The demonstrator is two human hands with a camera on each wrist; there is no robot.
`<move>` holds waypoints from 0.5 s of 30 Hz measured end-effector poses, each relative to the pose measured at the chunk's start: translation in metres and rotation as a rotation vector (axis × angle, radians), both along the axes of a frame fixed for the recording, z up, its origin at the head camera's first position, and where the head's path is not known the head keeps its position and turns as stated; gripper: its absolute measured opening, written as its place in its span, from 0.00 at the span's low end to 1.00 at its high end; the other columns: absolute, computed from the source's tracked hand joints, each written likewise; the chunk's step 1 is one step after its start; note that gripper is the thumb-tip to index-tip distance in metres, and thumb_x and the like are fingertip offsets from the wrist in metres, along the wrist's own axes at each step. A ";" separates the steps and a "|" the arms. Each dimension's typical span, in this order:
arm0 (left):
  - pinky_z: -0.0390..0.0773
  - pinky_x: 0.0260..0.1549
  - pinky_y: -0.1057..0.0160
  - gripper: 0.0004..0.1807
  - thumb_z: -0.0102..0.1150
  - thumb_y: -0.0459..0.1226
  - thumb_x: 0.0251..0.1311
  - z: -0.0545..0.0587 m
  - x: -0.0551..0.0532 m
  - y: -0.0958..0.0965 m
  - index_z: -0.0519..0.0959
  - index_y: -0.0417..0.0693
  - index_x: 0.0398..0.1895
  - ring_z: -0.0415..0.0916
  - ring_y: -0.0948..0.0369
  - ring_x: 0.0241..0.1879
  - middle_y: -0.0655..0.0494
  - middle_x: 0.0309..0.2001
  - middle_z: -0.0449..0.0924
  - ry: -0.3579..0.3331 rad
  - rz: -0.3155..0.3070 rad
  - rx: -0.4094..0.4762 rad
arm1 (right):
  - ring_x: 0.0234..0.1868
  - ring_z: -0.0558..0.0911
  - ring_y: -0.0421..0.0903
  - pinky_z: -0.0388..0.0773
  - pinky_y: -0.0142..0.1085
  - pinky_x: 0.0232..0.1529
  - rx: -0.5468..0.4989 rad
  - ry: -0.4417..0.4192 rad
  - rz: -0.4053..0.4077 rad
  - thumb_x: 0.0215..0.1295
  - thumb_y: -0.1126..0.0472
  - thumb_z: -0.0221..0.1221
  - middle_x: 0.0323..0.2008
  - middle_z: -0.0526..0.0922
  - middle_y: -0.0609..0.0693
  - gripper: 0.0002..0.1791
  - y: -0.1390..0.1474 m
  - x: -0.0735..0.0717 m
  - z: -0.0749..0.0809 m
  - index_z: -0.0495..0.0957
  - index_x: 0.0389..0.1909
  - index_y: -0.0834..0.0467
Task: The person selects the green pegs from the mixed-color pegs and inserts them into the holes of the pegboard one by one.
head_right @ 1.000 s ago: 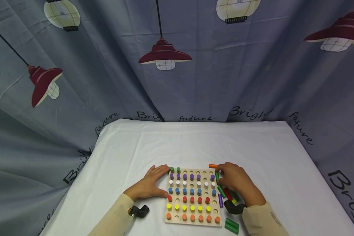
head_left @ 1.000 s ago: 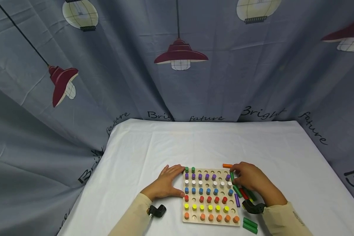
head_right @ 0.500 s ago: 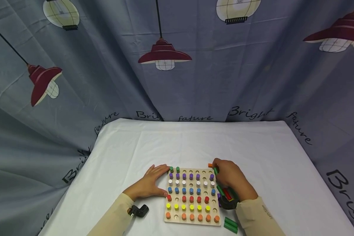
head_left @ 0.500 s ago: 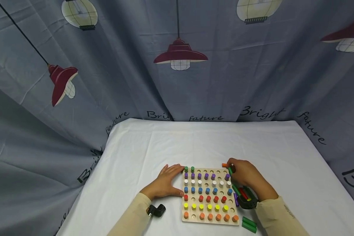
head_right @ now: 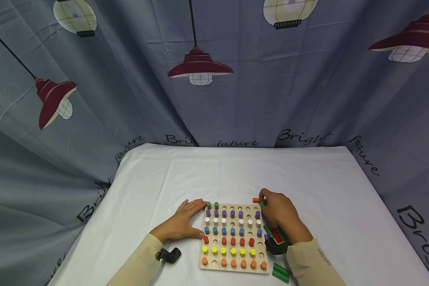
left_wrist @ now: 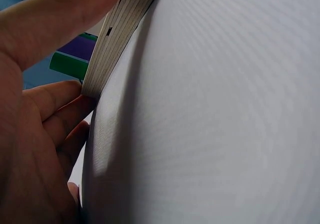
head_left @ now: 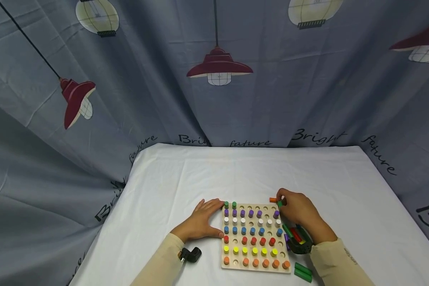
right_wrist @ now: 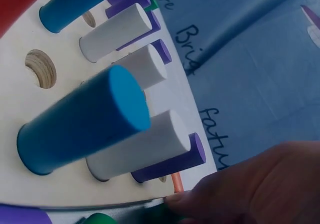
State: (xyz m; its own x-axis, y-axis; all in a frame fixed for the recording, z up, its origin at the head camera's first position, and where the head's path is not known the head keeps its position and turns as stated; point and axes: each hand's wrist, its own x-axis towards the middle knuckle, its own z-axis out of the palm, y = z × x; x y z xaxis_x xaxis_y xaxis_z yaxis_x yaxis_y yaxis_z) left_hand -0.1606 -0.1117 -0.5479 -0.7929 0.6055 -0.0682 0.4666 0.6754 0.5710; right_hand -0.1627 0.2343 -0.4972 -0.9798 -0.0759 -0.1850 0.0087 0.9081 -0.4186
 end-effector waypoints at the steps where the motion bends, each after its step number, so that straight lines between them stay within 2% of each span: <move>1: 0.34 0.76 0.48 0.58 0.69 0.66 0.40 0.001 0.000 0.000 0.56 0.60 0.75 0.47 0.60 0.76 0.58 0.75 0.55 -0.001 0.000 0.000 | 0.26 0.75 0.46 0.73 0.35 0.20 -0.008 0.001 -0.005 0.58 0.63 0.61 0.35 0.82 0.52 0.12 0.001 0.000 0.001 0.76 0.43 0.53; 8: 0.34 0.76 0.49 0.58 0.70 0.65 0.39 0.002 -0.001 0.001 0.55 0.60 0.76 0.46 0.61 0.76 0.59 0.75 0.55 -0.008 -0.005 -0.009 | 0.29 0.76 0.47 0.75 0.37 0.24 -0.010 0.082 0.000 0.61 0.61 0.61 0.39 0.83 0.55 0.11 0.002 -0.001 0.009 0.76 0.45 0.54; 15: 0.34 0.76 0.49 0.58 0.69 0.66 0.39 -0.001 -0.001 0.000 0.55 0.60 0.75 0.46 0.61 0.76 0.60 0.75 0.55 -0.006 -0.004 -0.006 | 0.29 0.79 0.44 0.74 0.35 0.24 -0.059 0.180 0.051 0.62 0.61 0.64 0.38 0.85 0.53 0.13 -0.012 -0.003 0.022 0.77 0.47 0.53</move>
State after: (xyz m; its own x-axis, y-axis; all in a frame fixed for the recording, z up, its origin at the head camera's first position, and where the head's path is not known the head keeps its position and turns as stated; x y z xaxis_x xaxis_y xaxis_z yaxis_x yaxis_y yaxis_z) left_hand -0.1612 -0.1112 -0.5485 -0.7901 0.6081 -0.0764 0.4660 0.6770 0.5697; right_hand -0.1652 0.2223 -0.4756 -0.9913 -0.1320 -0.0006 -0.1168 0.8792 -0.4620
